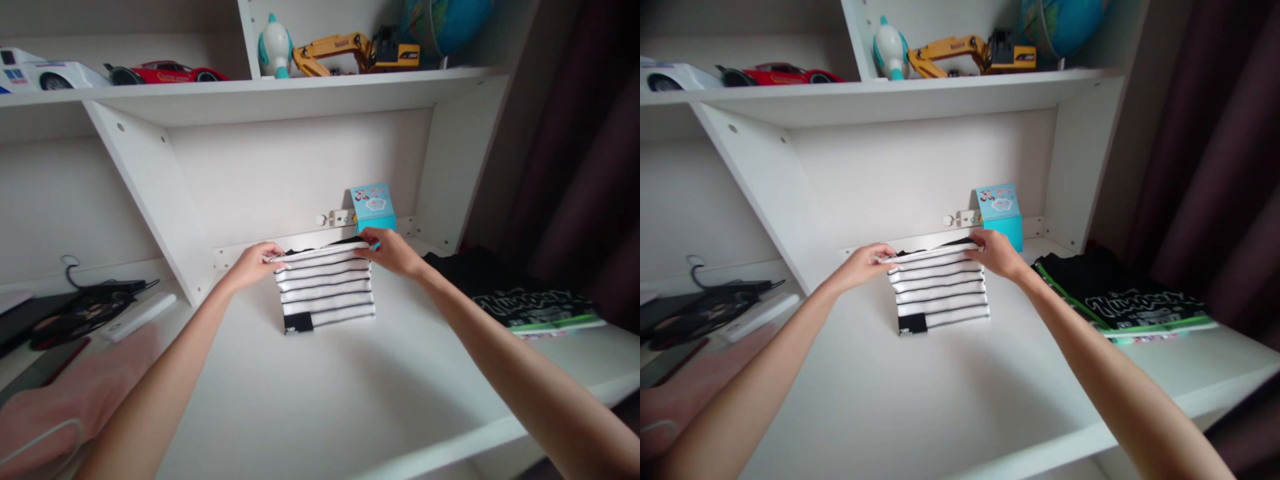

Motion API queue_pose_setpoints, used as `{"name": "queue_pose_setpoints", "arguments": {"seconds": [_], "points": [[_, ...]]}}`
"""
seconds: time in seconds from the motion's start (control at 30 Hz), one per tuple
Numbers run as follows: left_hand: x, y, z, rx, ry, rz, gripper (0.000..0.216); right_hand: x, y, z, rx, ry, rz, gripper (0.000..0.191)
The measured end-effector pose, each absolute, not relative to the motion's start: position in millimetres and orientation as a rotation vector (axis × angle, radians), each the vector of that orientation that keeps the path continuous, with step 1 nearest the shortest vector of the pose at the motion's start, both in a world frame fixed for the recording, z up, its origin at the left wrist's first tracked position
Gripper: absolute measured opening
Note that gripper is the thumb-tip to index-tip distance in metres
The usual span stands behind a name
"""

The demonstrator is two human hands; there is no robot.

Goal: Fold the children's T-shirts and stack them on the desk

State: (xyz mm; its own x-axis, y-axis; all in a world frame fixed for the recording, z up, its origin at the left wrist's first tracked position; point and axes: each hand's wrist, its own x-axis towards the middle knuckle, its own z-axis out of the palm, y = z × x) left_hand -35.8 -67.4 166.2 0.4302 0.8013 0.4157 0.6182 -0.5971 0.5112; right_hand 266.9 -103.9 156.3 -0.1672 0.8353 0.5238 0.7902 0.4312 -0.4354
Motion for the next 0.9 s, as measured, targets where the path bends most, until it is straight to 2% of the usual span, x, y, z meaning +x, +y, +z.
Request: {"name": "queue_pose_setpoints", "arguments": {"seconds": [0.1,0.17,0.23,0.33,0.4,0.5,0.63,0.77,0.9], "points": [[-34.1,-102.2,184.9,2.507,1.195,1.077,0.021,268.0,-156.4,172.6,-1.078,-1.912,-0.159,0.017],[-35.1,-123.7,175.4,2.592,1.18,1.005,0.015,266.6,-192.1,163.7,-1.068,-2.013,-0.16,0.016],[-39.0,-141.0,153.9,2.628,1.136,0.724,0.016,267.5,-220.9,145.4,-1.123,-2.233,0.031,0.02],[-44.2,-160.6,118.5,2.522,1.097,0.24,0.022,274.9,-239.0,116.9,-1.174,-2.516,0.524,0.022],[-39.6,-172.5,101.6,2.477,1.118,0.176,0.03,280.2,-230.5,102.2,-1.22,-2.498,0.659,0.023],[-15.0,-191.6,87.1,2.531,1.103,0.295,0.042,283.0,-193.7,82.2,-1.28,-2.375,0.517,0.029],[24.8,-210.0,74.7,2.632,0.997,0.259,0.052,282.8,-144.2,53.1,-1.32,-2.461,0.342,0.033],[29.6,-202.9,65.1,2.683,1.095,0.291,0.042,282.2,-145.3,35.9,-1.431,-2.463,0.218,0.028],[8.5,-171.0,63.9,2.675,1.228,0.306,0.037,259.4,-197.3,35.9,-1.565,-2.417,0.068,0.026]]}}
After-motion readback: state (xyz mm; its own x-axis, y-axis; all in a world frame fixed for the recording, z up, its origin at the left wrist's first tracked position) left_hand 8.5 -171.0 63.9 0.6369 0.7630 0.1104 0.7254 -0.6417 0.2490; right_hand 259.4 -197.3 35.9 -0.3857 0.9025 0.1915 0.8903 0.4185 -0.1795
